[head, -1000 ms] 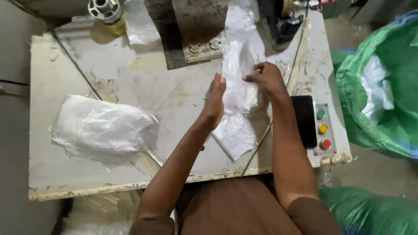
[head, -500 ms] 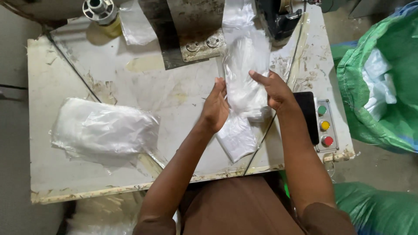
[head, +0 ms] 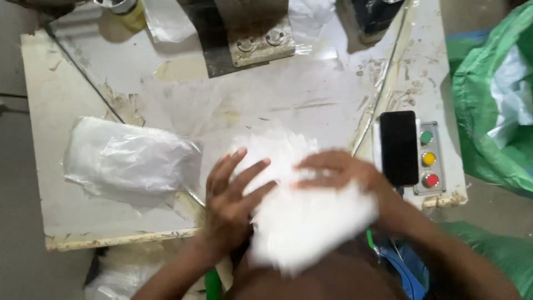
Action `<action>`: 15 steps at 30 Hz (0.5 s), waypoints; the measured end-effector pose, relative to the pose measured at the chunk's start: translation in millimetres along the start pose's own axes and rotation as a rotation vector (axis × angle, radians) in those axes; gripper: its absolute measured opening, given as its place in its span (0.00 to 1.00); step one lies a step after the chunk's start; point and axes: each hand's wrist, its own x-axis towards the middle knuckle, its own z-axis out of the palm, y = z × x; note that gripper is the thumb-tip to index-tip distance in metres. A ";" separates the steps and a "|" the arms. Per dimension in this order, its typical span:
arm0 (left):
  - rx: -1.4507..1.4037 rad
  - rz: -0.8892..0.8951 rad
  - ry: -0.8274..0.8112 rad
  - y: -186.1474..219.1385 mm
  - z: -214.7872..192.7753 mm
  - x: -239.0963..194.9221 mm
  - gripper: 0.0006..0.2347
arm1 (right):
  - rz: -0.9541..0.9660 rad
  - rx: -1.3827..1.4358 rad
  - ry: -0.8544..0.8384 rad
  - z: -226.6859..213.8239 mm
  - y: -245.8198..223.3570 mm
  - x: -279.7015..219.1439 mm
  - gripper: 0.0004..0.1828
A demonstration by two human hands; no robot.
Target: Folding plastic bags and stacking them on a workbench in a factory setting.
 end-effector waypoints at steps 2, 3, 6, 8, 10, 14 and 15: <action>0.174 -0.160 -0.199 8.9 10.3 -60.4 0.09 | 0.113 0.232 -0.283 30.9 17.0 -30.5 0.18; 0.180 -0.165 -0.203 5.7 16.5 -90.4 0.09 | 0.110 0.239 -0.288 43.0 22.7 -38.6 0.18; -0.406 -0.409 -0.417 15.3 24.2 -157.6 0.10 | 0.209 0.461 -0.451 67.8 32.5 -59.4 0.15; -0.686 -0.698 -0.416 32.2 16.7 -165.3 0.17 | 0.245 0.537 -0.567 69.7 34.3 -62.3 0.24; -0.826 -0.967 -0.398 46.2 10.7 -154.8 0.18 | 0.574 0.399 -0.528 62.8 21.4 -58.7 0.15; -0.959 -1.503 -0.361 65.5 -7.1 -105.1 0.24 | 0.229 -0.041 -0.078 42.1 10.9 -42.3 0.36; -0.958 -1.503 -0.353 66.3 -3.6 -108.5 0.24 | 0.224 -0.042 -0.083 43.5 11.4 -37.9 0.36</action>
